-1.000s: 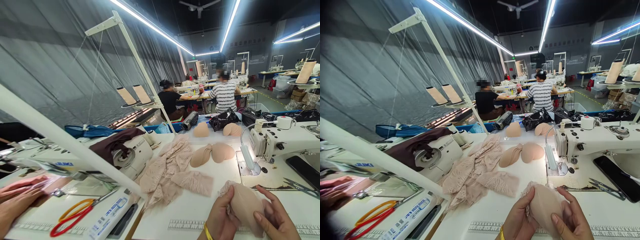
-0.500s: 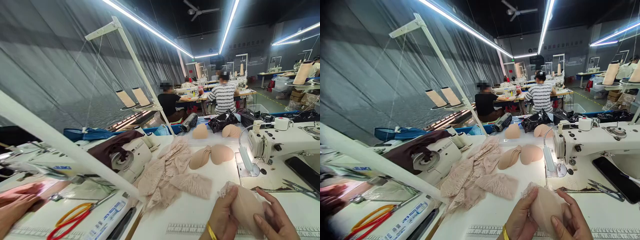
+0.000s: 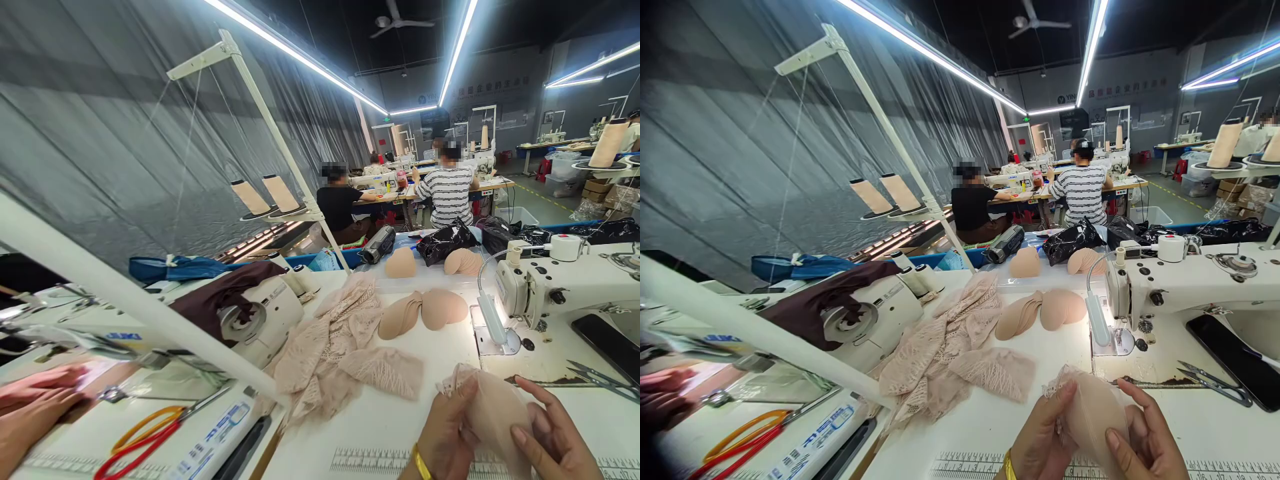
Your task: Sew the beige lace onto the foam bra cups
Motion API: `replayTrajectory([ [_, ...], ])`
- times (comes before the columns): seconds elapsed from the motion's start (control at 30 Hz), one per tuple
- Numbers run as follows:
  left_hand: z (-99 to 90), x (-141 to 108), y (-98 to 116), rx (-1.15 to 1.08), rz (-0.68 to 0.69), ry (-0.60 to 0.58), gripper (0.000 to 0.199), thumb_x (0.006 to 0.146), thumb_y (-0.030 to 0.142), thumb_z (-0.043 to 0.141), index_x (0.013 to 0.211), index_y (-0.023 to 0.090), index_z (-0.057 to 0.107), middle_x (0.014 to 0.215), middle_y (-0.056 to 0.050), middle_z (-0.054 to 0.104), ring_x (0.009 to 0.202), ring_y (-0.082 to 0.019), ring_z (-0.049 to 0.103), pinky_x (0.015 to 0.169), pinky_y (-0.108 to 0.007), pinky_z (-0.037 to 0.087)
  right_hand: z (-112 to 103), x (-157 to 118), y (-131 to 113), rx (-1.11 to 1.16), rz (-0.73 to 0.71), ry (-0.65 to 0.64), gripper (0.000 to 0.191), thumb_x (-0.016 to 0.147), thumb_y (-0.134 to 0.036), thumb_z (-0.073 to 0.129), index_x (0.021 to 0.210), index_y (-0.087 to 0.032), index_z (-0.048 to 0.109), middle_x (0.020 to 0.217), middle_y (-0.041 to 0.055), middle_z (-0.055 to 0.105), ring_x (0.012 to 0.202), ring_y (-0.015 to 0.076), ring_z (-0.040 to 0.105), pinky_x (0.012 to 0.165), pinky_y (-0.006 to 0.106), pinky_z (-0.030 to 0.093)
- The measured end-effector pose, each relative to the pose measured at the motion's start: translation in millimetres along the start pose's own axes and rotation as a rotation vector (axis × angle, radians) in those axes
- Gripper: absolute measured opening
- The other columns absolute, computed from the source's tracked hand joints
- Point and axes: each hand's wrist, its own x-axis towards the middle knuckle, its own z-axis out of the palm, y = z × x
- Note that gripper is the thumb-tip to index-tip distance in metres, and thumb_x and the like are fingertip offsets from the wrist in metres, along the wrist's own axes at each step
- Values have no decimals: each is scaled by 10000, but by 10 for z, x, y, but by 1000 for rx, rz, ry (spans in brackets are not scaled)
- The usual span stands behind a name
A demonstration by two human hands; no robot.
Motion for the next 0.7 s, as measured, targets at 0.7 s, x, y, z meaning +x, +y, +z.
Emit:
replayTrajectory([
  [0.7, 295, 805, 702, 2027, 531, -1113, 73, 863, 247, 765, 807, 201, 762, 1174, -36, 723, 1089, -237, 697, 1021, -436, 369, -672, 1197, -341, -1230, -932, -465, 267, 938, -19, 543, 1025, -243, 659, 999, 10, 736, 936, 211, 633, 769, 336, 425],
])
